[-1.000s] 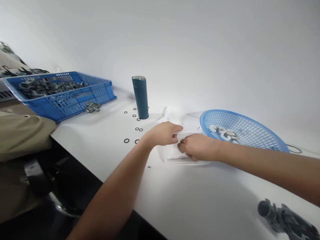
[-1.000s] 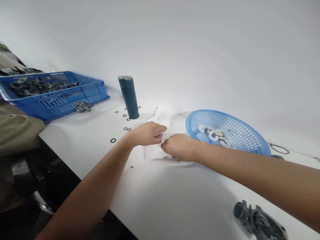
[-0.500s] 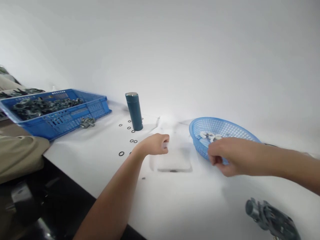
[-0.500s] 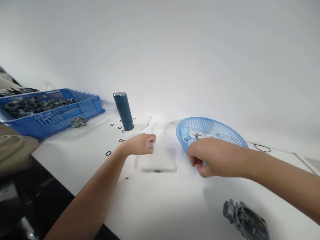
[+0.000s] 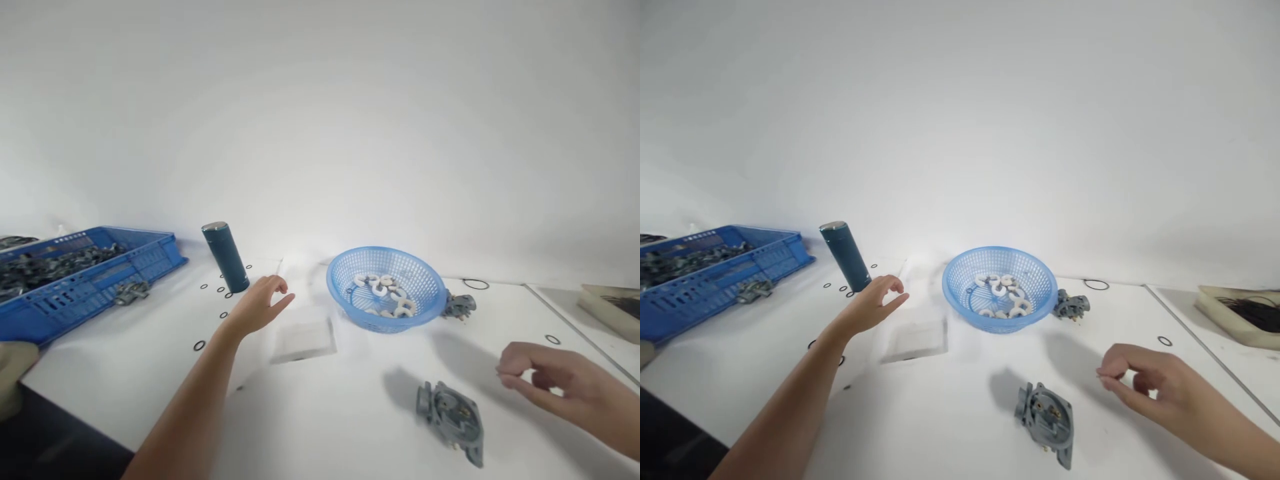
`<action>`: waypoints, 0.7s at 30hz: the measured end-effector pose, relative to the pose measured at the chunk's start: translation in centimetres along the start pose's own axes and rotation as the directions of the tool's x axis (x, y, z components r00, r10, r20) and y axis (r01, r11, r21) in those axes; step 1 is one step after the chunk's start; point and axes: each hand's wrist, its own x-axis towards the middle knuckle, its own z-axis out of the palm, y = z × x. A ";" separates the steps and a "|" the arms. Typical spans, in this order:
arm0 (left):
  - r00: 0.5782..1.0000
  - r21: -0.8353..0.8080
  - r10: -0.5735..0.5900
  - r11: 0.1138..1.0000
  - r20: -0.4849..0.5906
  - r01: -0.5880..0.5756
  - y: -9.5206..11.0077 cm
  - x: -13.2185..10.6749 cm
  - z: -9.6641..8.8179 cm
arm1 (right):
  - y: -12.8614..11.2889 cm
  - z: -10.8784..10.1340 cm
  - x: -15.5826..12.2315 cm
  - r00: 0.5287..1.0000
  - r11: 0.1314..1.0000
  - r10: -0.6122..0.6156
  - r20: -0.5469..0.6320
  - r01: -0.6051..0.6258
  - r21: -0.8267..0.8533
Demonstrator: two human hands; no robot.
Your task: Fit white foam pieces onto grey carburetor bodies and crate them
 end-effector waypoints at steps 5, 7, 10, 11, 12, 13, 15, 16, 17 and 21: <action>0.943 0.018 0.032 0.999 -0.331 -0.028 1.9 -0.2 0.7 | 1.0 0.9 -0.8 0.995 0.973 0.049 0.081 -0.066 0.219; 0.881 0.022 0.084 0.996 -0.465 -0.083 3.7 -0.6 0.6 | 0.2 1.2 -0.8 0.994 0.963 0.063 0.085 -0.083 0.256; 0.837 0.013 0.221 0.969 -0.500 -0.248 8.0 -2.3 0.5 | -0.8 1.6 -0.7 0.992 0.949 0.077 0.100 -0.104 0.298; 0.844 -0.002 0.278 0.950 -0.459 -0.314 9.8 -3.1 0.7 | -1.0 1.7 -0.6 0.992 0.944 0.076 0.105 -0.106 0.314; 0.856 -0.025 0.329 0.929 -0.399 -0.369 11.8 -3.9 1.0 | -1.2 1.8 -0.6 0.991 0.937 0.073 0.109 -0.105 0.332; 0.862 -0.057 0.378 0.906 -0.337 -0.419 13.8 -4.7 1.5 | -1.3 2.0 -0.6 0.991 0.930 0.069 0.111 -0.104 0.353; 0.880 -0.116 0.440 0.879 -0.177 -0.462 17.6 -5.9 2.9 | -1.5 2.5 -0.5 0.992 0.910 0.062 0.110 -0.102 0.402; 0.882 -0.156 0.465 0.868 -0.076 -0.471 19.3 -6.3 3.8 | -1.7 2.7 -0.5 0.992 0.898 0.061 0.109 -0.102 0.429; 0.892 -0.218 0.447 0.879 0.068 -0.424 20.7 -6.4 4.6 | -1.8 3.0 -0.5 0.992 0.884 0.061 0.109 -0.104 0.455; 0.848 -0.262 0.317 0.940 0.425 -0.220 23.8 -5.5 7.1 | -2.4 4.3 -0.6 0.991 0.824 0.060 0.121 -0.118 0.555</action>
